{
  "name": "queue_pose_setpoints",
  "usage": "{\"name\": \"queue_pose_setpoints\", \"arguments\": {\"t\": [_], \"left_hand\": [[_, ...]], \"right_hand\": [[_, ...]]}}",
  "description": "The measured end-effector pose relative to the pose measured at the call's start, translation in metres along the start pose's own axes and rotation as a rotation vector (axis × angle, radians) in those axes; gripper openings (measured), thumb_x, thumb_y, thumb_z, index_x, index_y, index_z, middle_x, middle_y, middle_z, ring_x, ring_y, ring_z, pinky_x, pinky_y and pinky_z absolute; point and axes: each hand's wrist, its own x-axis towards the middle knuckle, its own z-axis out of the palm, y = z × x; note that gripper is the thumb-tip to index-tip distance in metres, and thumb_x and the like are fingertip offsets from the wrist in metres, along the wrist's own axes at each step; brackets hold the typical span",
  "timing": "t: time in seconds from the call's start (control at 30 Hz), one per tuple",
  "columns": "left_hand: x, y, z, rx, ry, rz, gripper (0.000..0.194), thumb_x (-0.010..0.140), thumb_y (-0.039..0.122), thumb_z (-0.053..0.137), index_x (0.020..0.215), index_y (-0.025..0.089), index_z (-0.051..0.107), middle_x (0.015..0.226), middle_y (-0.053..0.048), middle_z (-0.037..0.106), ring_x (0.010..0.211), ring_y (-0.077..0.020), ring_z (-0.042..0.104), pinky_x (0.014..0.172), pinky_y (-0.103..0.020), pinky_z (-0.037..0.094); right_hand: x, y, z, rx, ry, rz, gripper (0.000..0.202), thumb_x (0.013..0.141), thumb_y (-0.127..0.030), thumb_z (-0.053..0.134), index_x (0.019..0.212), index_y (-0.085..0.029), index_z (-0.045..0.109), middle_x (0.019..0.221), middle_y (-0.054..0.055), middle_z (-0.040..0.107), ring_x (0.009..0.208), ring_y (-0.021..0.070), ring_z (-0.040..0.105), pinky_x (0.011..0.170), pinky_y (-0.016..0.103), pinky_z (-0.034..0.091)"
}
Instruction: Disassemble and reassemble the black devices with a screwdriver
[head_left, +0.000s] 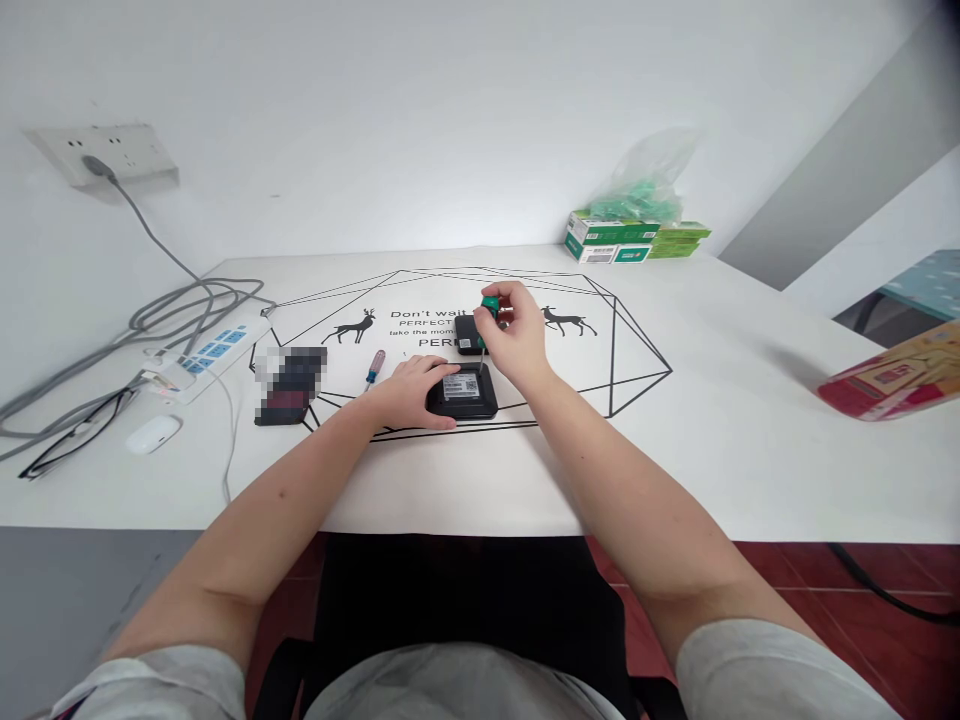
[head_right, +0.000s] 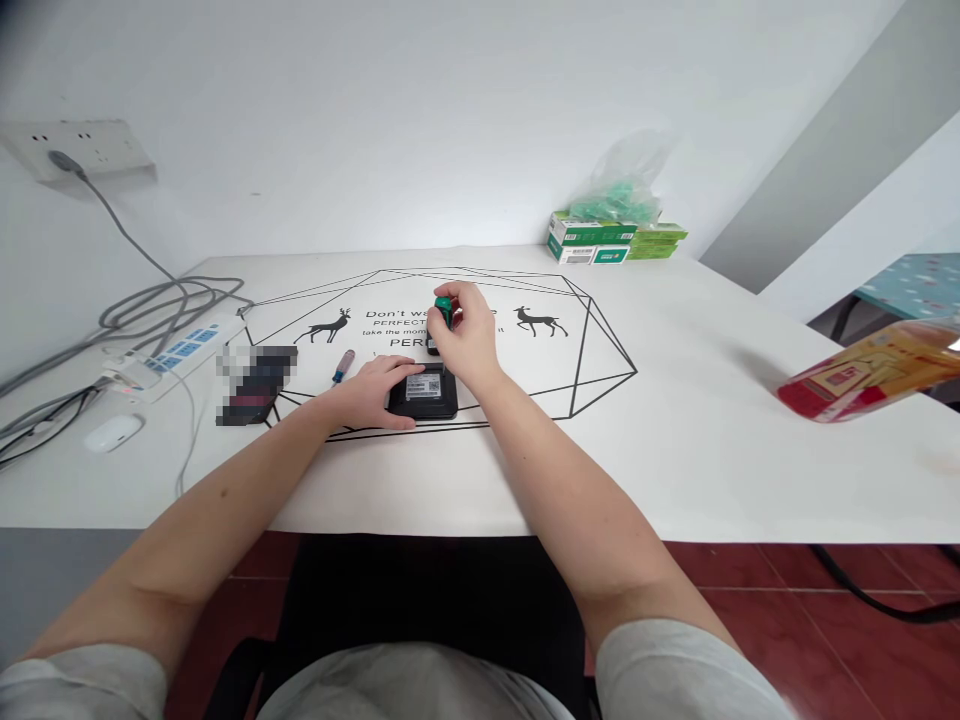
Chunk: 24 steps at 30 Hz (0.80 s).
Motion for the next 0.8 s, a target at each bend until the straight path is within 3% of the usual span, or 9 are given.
{"name": "queue_pose_setpoints", "arguments": {"t": [0.17, 0.33, 0.53, 0.67, 0.8], "left_hand": [[-0.001, -0.001, 0.000, 0.003, -0.021, -0.023, 0.104, 0.083, 0.070, 0.080, 0.170, 0.028, 0.043, 0.177, -0.015, 0.036, 0.162, -0.0442, 0.033, 0.134, -0.060, 0.027], [-0.001, -0.002, 0.000, 0.004, -0.041, -0.033, 0.106, 0.084, 0.073, 0.079, 0.172, 0.028, 0.041, 0.180, -0.014, 0.033, 0.163, -0.0443, 0.031, 0.134, -0.059, 0.025], [-0.001, -0.003, 0.000, -0.002, -0.040, -0.022, 0.105, 0.084, 0.073, 0.079, 0.172, 0.029, 0.041, 0.179, -0.015, 0.033, 0.163, -0.0441, 0.031, 0.134, -0.061, 0.025], [0.000, -0.003, 0.001, 0.014, -0.044, -0.012, 0.105, 0.085, 0.072, 0.078, 0.172, 0.026, 0.040, 0.179, -0.016, 0.033, 0.163, -0.0431, 0.031, 0.135, -0.060, 0.024], [0.001, -0.003, 0.000, 0.029, -0.049, -0.002, 0.105, 0.086, 0.073, 0.076, 0.172, 0.027, 0.039, 0.179, -0.016, 0.033, 0.163, -0.0425, 0.032, 0.134, -0.059, 0.025]], "right_hand": [[0.000, 0.000, -0.001, 0.177, -0.130, 0.037, 0.026, 0.092, -0.017, 0.052, 0.108, -0.027, 0.070, 0.107, 0.003, 0.076, 0.096, 0.0209, 0.071, 0.088, 0.042, 0.060], [0.002, 0.005, -0.002, 0.106, -0.017, -0.118, 0.029, 0.088, -0.013, 0.051, 0.098, -0.027, 0.074, 0.108, 0.006, 0.069, 0.109, 0.0245, 0.067, 0.101, 0.048, 0.058], [-0.002, 0.007, 0.002, 0.178, 0.003, -0.087, 0.025, 0.093, -0.014, 0.047, 0.097, -0.027, 0.069, 0.106, 0.005, 0.073, 0.105, 0.0231, 0.070, 0.099, 0.047, 0.058], [-0.007, 0.003, 0.005, 0.229, -0.029, 0.007, 0.005, 0.097, -0.030, 0.064, 0.102, -0.028, 0.067, 0.112, 0.003, 0.077, 0.103, 0.0225, 0.074, 0.097, 0.047, 0.060], [-0.009, 0.001, 0.008, 0.218, -0.059, 0.053, 0.024, 0.089, -0.038, 0.081, 0.102, -0.030, 0.062, 0.112, 0.002, 0.080, 0.098, 0.0220, 0.076, 0.095, 0.048, 0.062]]}}
